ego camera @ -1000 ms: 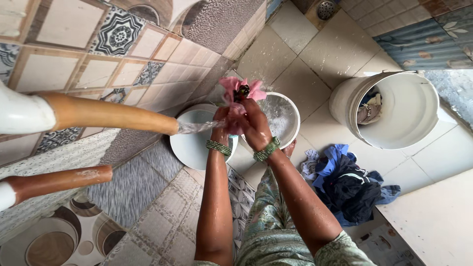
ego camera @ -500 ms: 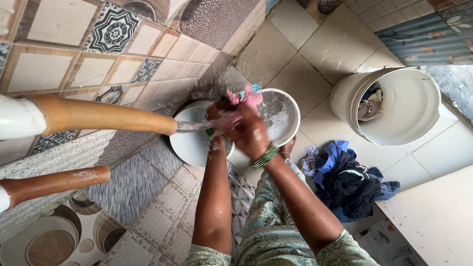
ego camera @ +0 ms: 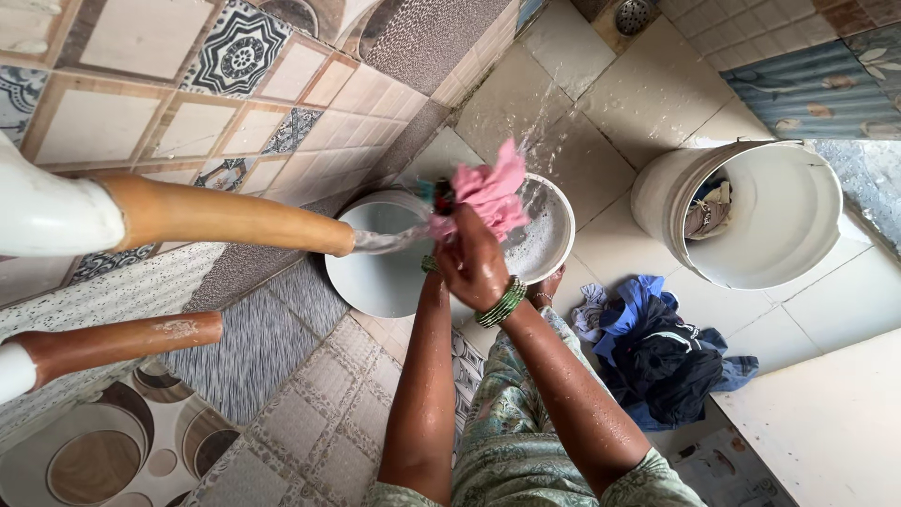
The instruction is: The person washes several items of clothing by hand in buckets of soapy water, scrubbing them and rinsing them under a running hose.
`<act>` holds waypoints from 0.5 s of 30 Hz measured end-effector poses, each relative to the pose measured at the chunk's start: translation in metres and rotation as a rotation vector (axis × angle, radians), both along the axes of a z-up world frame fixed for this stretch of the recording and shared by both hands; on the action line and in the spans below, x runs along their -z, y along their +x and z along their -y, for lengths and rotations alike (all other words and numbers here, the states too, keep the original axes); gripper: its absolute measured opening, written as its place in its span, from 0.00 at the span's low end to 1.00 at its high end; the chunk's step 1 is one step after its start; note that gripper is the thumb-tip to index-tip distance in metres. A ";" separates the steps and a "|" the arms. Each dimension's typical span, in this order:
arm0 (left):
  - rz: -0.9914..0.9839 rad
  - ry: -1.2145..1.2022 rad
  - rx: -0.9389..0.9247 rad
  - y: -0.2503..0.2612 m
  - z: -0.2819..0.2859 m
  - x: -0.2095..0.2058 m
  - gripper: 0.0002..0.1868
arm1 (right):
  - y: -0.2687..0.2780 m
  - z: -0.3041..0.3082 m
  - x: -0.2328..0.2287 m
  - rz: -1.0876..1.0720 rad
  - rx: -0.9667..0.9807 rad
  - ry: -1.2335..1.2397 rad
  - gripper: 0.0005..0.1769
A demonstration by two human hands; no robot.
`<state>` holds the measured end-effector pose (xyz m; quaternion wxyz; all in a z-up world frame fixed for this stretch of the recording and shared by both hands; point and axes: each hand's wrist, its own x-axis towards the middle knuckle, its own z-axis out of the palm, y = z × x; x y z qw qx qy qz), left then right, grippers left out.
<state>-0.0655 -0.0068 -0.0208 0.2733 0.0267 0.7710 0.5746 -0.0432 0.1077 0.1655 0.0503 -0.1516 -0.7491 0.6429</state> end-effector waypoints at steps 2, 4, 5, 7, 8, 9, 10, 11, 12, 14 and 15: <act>-0.032 -0.007 0.006 0.002 0.000 -0.001 0.26 | -0.003 0.008 0.000 -0.470 0.000 0.217 0.26; -0.116 -0.106 0.045 -0.010 0.002 0.009 0.25 | 0.007 0.006 0.002 -0.372 -0.001 0.199 0.20; -0.170 -0.191 0.082 -0.020 0.003 0.015 0.25 | 0.013 0.002 0.006 -0.277 -0.007 0.179 0.15; -0.301 -0.547 0.286 -0.038 0.016 0.021 0.25 | 0.030 -0.020 0.017 -0.004 0.157 0.034 0.17; -0.332 -0.740 0.447 -0.043 0.022 0.019 0.25 | 0.033 -0.041 0.027 -0.069 0.207 0.101 0.19; -0.352 -0.847 0.537 -0.044 0.026 0.013 0.25 | 0.035 -0.063 0.037 -0.135 0.257 0.167 0.22; -0.372 -0.949 0.633 -0.044 0.031 0.003 0.26 | 0.039 -0.082 0.045 -0.068 0.271 0.286 0.19; -0.377 -0.945 0.572 -0.038 0.032 -0.009 0.26 | 0.044 -0.096 0.052 -0.002 0.285 0.405 0.16; -0.315 -0.849 0.346 -0.030 0.032 -0.022 0.26 | 0.052 -0.105 0.057 -0.002 0.282 0.401 0.16; -0.265 -0.769 0.127 -0.016 0.025 -0.046 0.35 | 0.065 -0.115 0.067 0.072 0.294 0.497 0.17; -0.409 -0.770 0.114 -0.012 0.019 -0.057 0.34 | 0.069 -0.114 0.073 0.073 0.291 0.498 0.17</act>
